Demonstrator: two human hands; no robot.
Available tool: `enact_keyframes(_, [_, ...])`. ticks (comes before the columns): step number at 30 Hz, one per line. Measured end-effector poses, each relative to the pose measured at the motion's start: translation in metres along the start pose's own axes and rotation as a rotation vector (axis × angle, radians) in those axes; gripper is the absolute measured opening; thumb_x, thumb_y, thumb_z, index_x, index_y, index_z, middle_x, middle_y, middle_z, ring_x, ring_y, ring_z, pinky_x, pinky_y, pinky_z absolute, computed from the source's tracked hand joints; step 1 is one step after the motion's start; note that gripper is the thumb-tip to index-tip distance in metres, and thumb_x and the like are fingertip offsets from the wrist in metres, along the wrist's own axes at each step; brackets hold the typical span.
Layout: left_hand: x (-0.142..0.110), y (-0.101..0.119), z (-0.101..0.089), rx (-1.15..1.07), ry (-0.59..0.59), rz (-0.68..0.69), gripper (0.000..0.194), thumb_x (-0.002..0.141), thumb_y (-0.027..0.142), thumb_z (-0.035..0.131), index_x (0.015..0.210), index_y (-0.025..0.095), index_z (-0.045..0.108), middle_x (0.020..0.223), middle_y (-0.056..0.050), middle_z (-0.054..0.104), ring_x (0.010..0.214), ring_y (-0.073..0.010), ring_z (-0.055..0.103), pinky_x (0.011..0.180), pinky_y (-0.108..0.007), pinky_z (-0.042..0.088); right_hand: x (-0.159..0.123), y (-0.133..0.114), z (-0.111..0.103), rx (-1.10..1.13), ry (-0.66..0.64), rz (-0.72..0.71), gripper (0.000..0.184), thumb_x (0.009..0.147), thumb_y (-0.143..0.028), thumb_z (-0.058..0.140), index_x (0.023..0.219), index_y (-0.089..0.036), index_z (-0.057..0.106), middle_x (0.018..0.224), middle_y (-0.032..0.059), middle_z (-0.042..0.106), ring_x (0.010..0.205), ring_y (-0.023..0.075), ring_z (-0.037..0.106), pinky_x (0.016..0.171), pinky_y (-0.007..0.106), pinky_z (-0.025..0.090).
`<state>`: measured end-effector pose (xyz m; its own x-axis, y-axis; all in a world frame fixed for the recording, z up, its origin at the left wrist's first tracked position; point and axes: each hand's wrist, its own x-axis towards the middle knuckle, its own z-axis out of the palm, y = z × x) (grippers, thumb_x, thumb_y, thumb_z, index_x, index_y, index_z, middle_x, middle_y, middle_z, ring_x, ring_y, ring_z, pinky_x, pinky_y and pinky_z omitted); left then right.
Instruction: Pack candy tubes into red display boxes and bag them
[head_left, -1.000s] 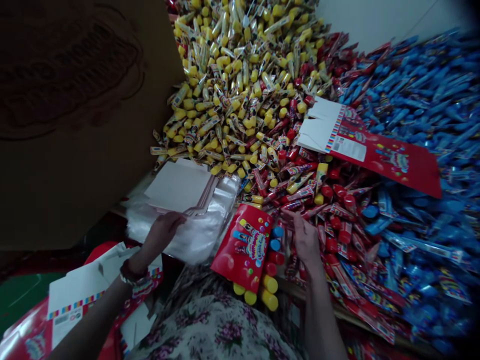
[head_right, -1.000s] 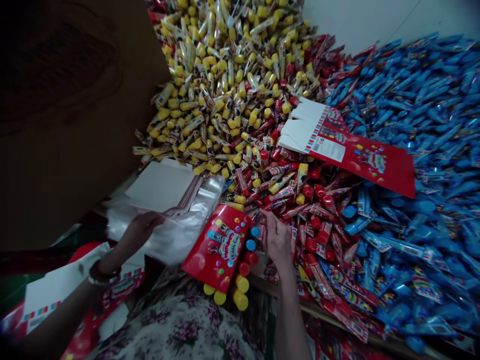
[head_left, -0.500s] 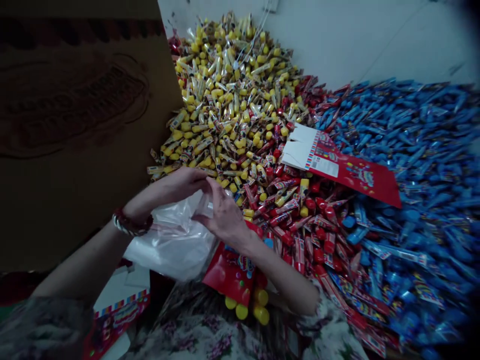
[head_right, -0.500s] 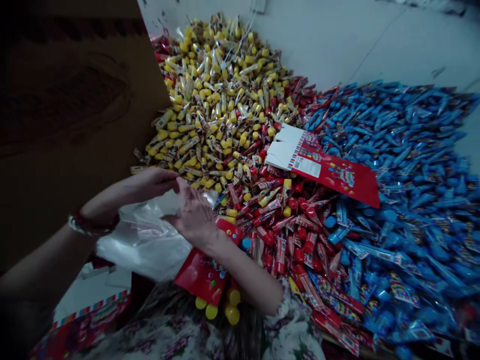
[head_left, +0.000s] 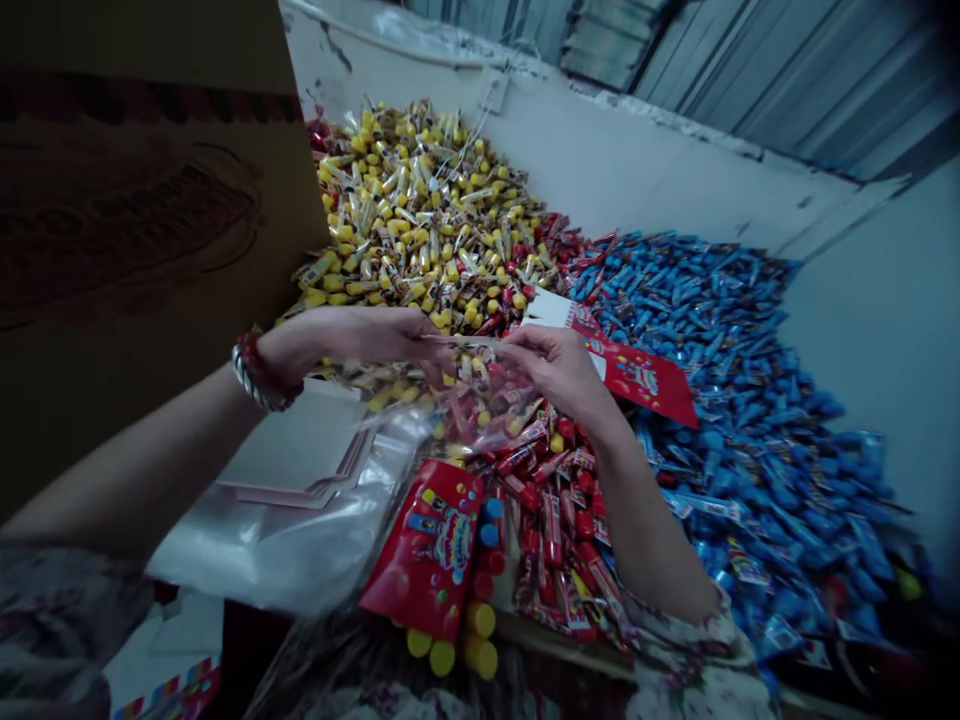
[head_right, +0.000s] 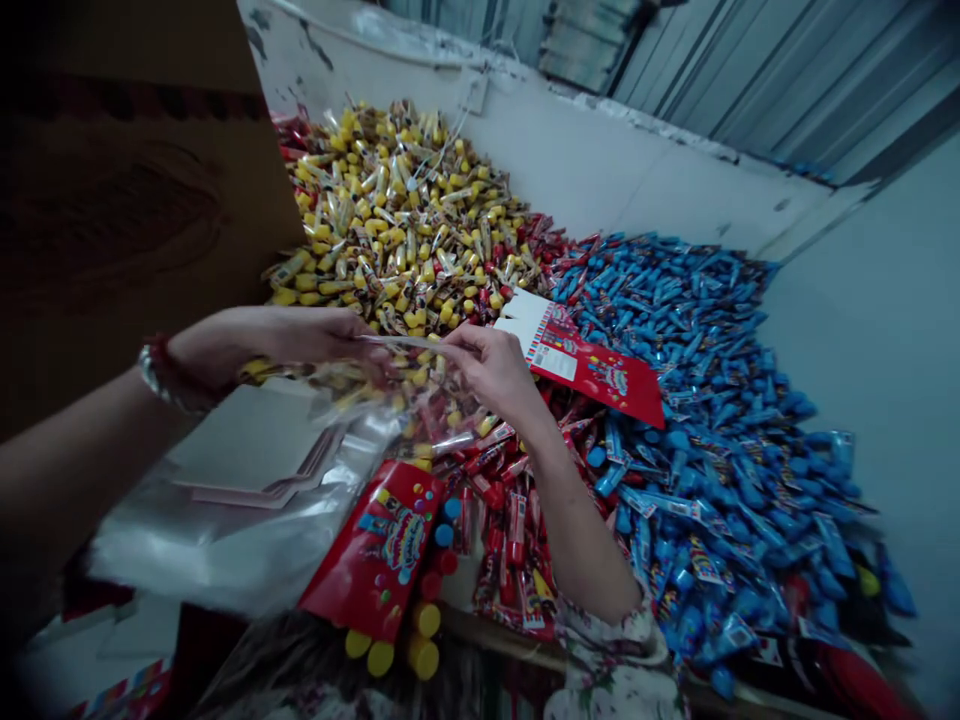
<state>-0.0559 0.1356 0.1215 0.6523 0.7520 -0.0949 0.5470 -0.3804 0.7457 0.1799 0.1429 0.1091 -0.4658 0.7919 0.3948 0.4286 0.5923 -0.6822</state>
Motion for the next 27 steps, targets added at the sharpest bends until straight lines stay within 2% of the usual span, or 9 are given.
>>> enact_keyframes(3, [0.007, 0.009, -0.015, 0.014, -0.068, 0.027, 0.015, 0.078, 0.025, 0.058, 0.078, 0.014, 0.069, 0.063, 0.004, 0.065, 0.058, -0.0072, 0.052, 0.057, -0.017, 0.040, 0.000, -0.009, -0.011, 0.075, -0.052, 0.019, 0.019, 0.082, -0.036, 0.063, 0.076, -0.018, 0.059, 0.059, -0.0052, 0.052, 0.051, 0.0080, 0.046, 0.051, 0.021, 0.033])
enact_keyframes(8, [0.011, 0.026, -0.002, 0.364, 0.204, 0.038, 0.014, 0.067, 0.019, 0.073, 0.062, 0.015, 0.060, 0.046, 0.010, 0.040, 0.044, -0.0037, 0.031, 0.043, -0.017, 0.020, -0.010, -0.018, -0.017, 0.033, 0.050, -0.017, 0.034, 0.072, -0.045, 0.074, 0.083, -0.021, 0.053, 0.054, -0.0097, 0.042, 0.046, 0.0067, 0.036, 0.046, 0.020, 0.026])
enact_keyframes(11, [0.009, 0.034, 0.015, 0.606, 0.365, -0.018, 0.010, 0.066, 0.018, 0.073, 0.072, 0.015, 0.065, 0.048, 0.009, 0.041, 0.044, -0.0048, 0.030, 0.045, -0.019, 0.018, -0.020, -0.023, -0.022, -0.154, -0.028, -0.032, 0.041, 0.069, -0.044, 0.077, 0.096, -0.021, 0.056, 0.056, -0.0093, 0.045, 0.048, 0.0078, 0.039, 0.049, 0.021, 0.028])
enact_keyframes(13, [0.007, 0.038, 0.025, 0.697, 0.347, -0.024, 0.006, 0.074, 0.018, 0.066, 0.079, 0.018, 0.069, 0.054, 0.005, 0.049, 0.047, -0.0062, 0.036, 0.048, -0.021, 0.019, -0.030, -0.029, -0.025, -0.346, -0.107, -0.062, 0.026, 0.077, -0.036, 0.072, 0.092, -0.020, 0.059, 0.059, -0.0065, 0.050, 0.052, 0.0092, 0.045, 0.053, 0.022, 0.030])
enact_keyframes(15, [0.004, 0.040, 0.031, 0.759, 0.308, -0.002, 0.014, 0.078, 0.016, 0.056, 0.076, 0.019, 0.069, 0.062, 0.002, 0.056, 0.052, -0.0078, 0.042, 0.050, -0.022, 0.021, -0.042, -0.034, -0.027, -0.555, -0.136, -0.093, 0.009, 0.085, -0.027, 0.063, 0.085, -0.019, 0.062, 0.065, -0.0022, 0.056, 0.059, 0.0112, 0.050, 0.056, 0.023, 0.030])
enact_keyframes(19, [-0.004, 0.041, 0.037, 0.843, 0.303, -0.003, 0.018, 0.078, 0.018, 0.051, 0.068, 0.019, 0.066, 0.059, 0.001, 0.053, 0.050, -0.0091, 0.040, 0.050, -0.024, 0.020, -0.068, -0.036, -0.030, -0.814, -0.041, -0.106, 0.012, 0.088, -0.018, 0.053, 0.089, -0.019, 0.065, 0.080, 0.0030, 0.059, 0.071, 0.0150, 0.053, 0.058, 0.025, 0.030])
enact_keyframes(23, [-0.008, 0.040, 0.044, 0.894, 0.421, -0.064, 0.013, 0.076, 0.022, 0.055, 0.065, 0.019, 0.061, 0.057, 0.002, 0.049, 0.047, -0.0095, 0.031, 0.051, -0.024, 0.018, -0.090, -0.034, -0.034, -0.718, -0.058, -0.191, 0.019, 0.090, -0.016, 0.046, 0.087, -0.019, 0.064, 0.079, 0.0035, 0.056, 0.073, 0.0162, 0.050, 0.062, 0.026, 0.034])
enact_keyframes(25, [-0.009, 0.038, 0.047, 0.897, 0.494, 0.020, 0.011, 0.076, 0.021, 0.055, 0.066, 0.019, 0.059, 0.065, 0.001, 0.053, 0.056, -0.0112, 0.039, 0.056, -0.024, 0.023, -0.098, -0.036, -0.035, -0.610, -0.078, -0.244, 0.021, 0.092, -0.018, 0.043, 0.081, -0.019, 0.062, 0.078, 0.0037, 0.055, 0.079, 0.0180, 0.049, 0.066, 0.027, 0.036])
enact_keyframes(27, [-0.008, 0.035, 0.048, 0.844, 0.471, 0.175, 0.011, 0.075, 0.017, 0.054, 0.065, 0.018, 0.055, 0.075, -0.001, 0.055, 0.067, -0.0126, 0.046, 0.061, -0.024, 0.028, -0.104, -0.034, -0.033, -0.541, -0.083, -0.247, 0.024, 0.093, -0.022, 0.042, 0.075, -0.020, 0.057, 0.079, 0.0041, 0.055, 0.084, 0.0193, 0.048, 0.070, 0.029, 0.037])
